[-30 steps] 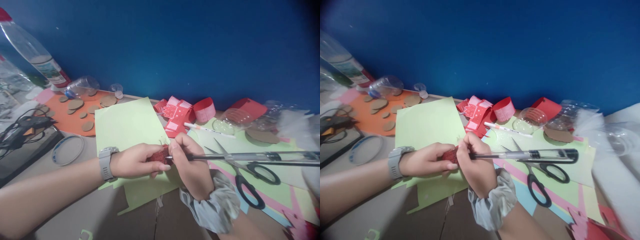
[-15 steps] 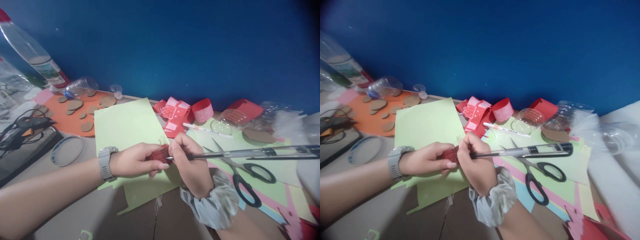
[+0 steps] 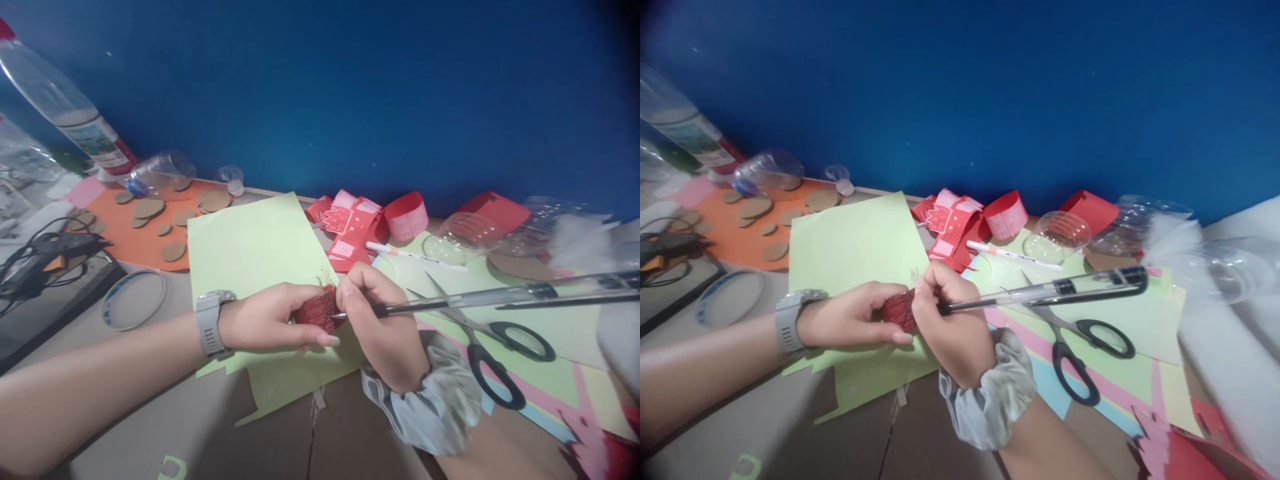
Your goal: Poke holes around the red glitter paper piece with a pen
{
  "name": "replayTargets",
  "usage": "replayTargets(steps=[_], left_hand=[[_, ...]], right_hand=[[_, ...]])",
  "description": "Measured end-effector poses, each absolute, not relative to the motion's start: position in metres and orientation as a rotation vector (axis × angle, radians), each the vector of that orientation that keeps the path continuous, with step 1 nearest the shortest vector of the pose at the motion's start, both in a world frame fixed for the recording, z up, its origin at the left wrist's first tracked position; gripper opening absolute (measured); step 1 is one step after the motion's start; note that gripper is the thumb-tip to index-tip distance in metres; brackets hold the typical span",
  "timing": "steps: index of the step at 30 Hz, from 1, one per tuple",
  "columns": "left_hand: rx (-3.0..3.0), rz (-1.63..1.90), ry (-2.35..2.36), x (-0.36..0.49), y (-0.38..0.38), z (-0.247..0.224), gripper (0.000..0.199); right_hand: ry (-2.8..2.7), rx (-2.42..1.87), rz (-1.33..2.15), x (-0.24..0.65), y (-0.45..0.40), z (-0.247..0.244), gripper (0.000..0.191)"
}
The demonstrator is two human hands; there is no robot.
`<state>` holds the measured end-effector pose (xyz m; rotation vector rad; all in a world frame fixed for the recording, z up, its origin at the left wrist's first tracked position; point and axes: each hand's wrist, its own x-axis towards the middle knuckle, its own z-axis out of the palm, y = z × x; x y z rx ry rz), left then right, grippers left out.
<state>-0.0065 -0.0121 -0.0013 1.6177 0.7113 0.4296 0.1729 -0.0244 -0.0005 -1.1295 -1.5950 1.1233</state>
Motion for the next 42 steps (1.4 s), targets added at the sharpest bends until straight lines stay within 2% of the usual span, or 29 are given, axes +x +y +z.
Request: replayTargets(steps=[42], left_hand=[[1.602,0.431,0.7,-0.0059,-0.0122,-0.0002,0.027]], right_hand=[[-1.623,-1.135,1.099,0.1711,-0.0248,0.0004,0.025]])
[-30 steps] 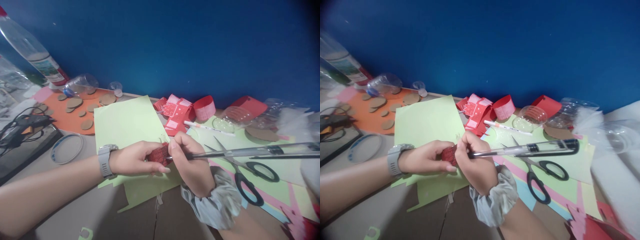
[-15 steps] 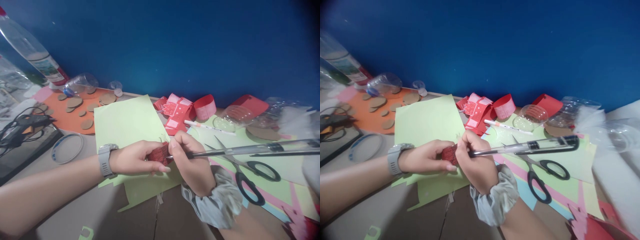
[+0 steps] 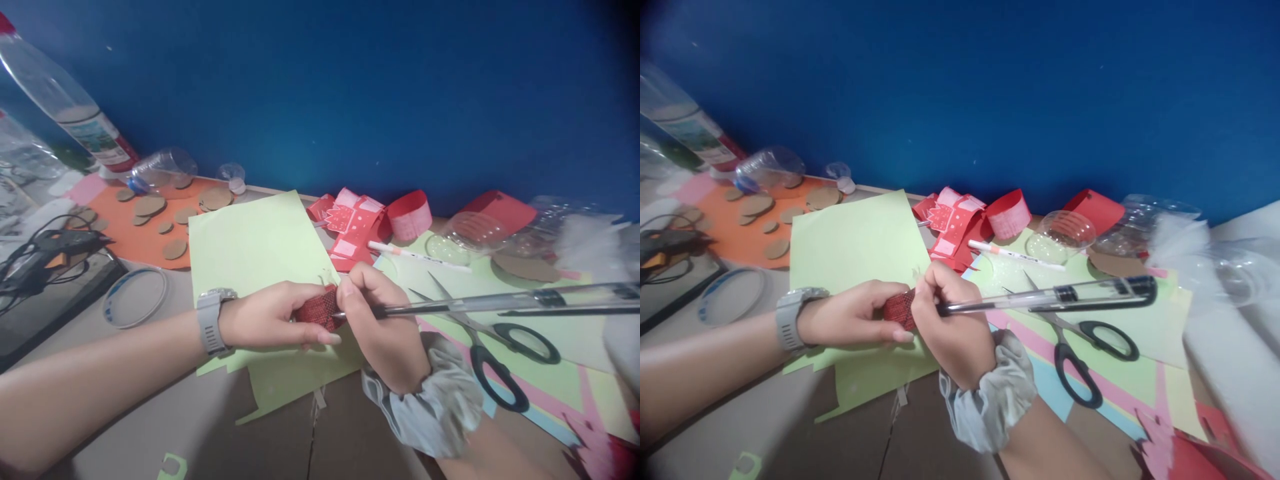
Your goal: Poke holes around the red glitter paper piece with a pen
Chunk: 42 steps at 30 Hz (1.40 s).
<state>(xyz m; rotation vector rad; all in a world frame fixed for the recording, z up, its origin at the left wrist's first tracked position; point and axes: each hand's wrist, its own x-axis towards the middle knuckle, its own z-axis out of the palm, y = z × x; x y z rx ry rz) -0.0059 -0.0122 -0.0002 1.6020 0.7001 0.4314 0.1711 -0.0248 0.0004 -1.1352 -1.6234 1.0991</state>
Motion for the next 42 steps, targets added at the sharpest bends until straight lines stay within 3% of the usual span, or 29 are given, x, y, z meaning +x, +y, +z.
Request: replayTargets(steps=[42], left_hand=[[1.51,0.422,0.677,-0.0062,-0.0112,0.0003,0.024]], right_hand=[[-1.707,-1.112,1.096,0.1751,-0.023,0.0009,0.024]])
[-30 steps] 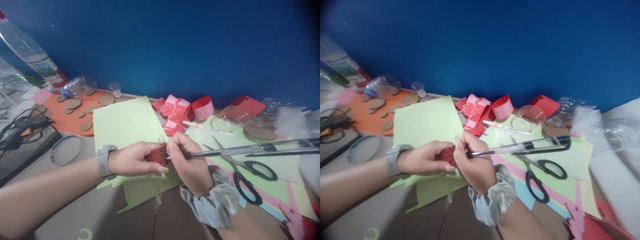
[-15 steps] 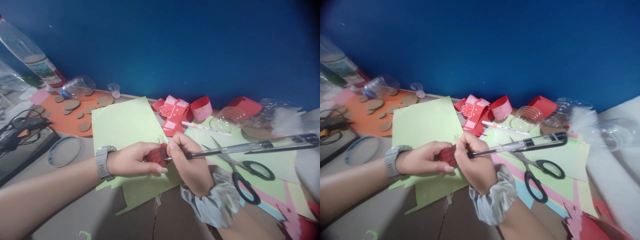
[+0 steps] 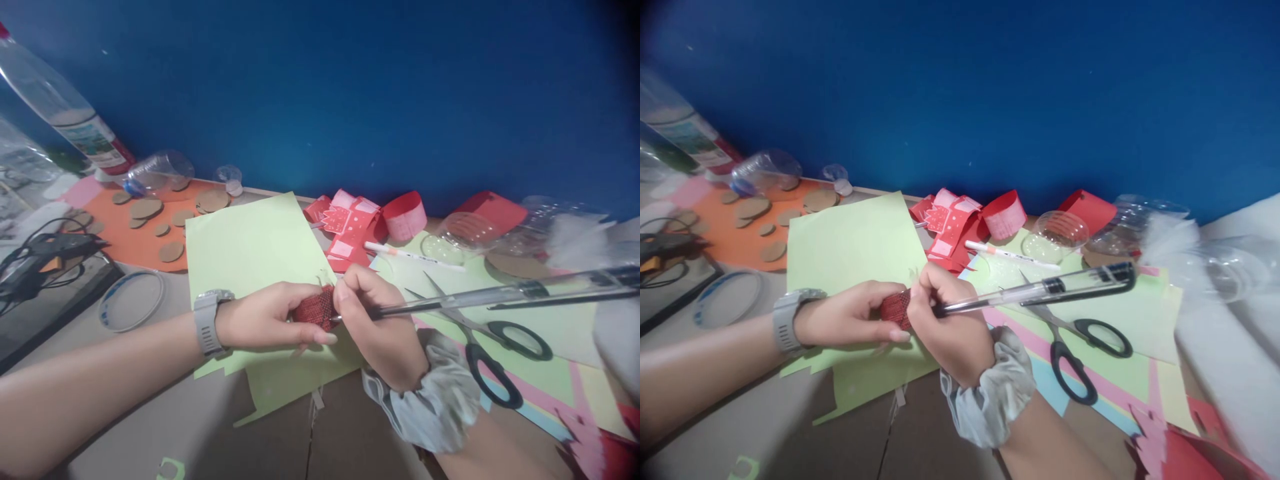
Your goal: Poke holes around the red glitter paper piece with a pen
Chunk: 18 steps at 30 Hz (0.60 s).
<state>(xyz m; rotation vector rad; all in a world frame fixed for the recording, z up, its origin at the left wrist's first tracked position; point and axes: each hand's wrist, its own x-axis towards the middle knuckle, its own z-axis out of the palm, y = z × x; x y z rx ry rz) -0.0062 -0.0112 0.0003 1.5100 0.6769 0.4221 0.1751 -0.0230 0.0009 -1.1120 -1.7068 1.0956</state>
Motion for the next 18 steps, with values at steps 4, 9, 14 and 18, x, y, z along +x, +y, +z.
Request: replayTargets(steps=[4,9,14,18], left_hand=[[1.5,0.414,0.679,-0.0066,-0.0113,0.0003,0.025],[1.516,0.427,0.682,-0.0062,-0.0113,0.0003,0.025],[1.552,0.437,0.687,-0.006,-0.0111,0.0,0.025],[1.551,0.435,0.688,-0.0063,-0.011,0.0002,0.025]], right_hand=[[-1.721,-1.106,1.086,0.1757,-0.0229,0.0012,0.023],[-1.726,-1.092,1.081,0.1757,-0.0226,0.0025,0.023],[-1.733,-1.092,1.095,0.1756,-0.0224,0.0008,0.023],[-1.73,-1.1,1.089,0.1755,-0.0221,0.0005,0.023]])
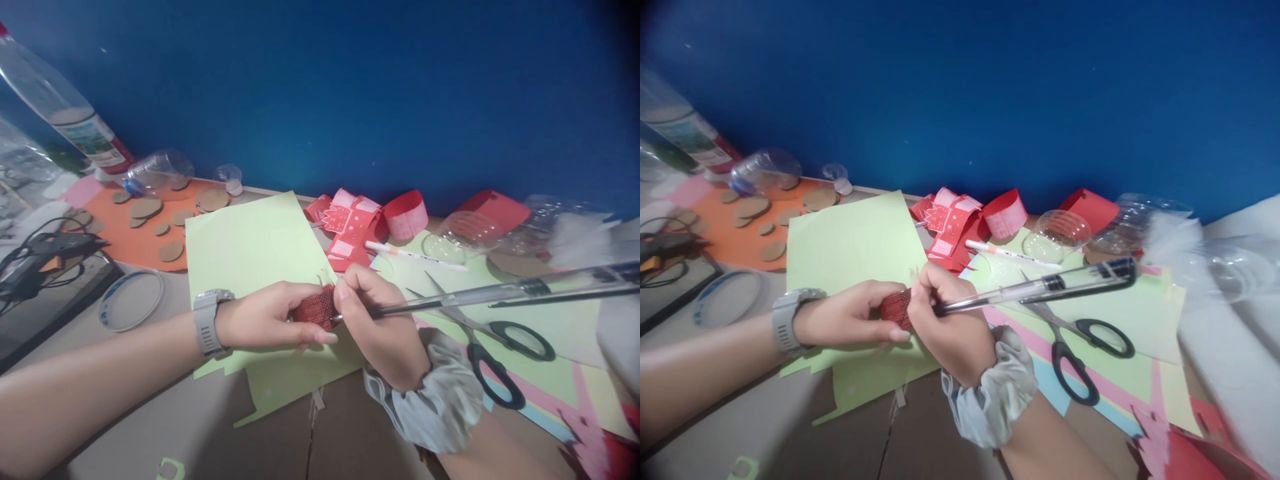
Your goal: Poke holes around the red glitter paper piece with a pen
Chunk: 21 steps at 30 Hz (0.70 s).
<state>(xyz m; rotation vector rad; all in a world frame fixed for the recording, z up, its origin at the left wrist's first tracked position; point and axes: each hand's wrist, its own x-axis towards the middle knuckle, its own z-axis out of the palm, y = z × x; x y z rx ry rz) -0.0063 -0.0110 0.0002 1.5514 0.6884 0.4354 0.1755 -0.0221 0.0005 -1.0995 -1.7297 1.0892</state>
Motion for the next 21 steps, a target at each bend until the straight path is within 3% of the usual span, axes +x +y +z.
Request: replayTargets(steps=[21], left_hand=[[1.561,0.428,0.684,-0.0052,-0.0104,0.0008,0.025]], right_hand=[[-1.695,-1.089,1.119,0.1748,-0.0223,0.0012,0.024]])
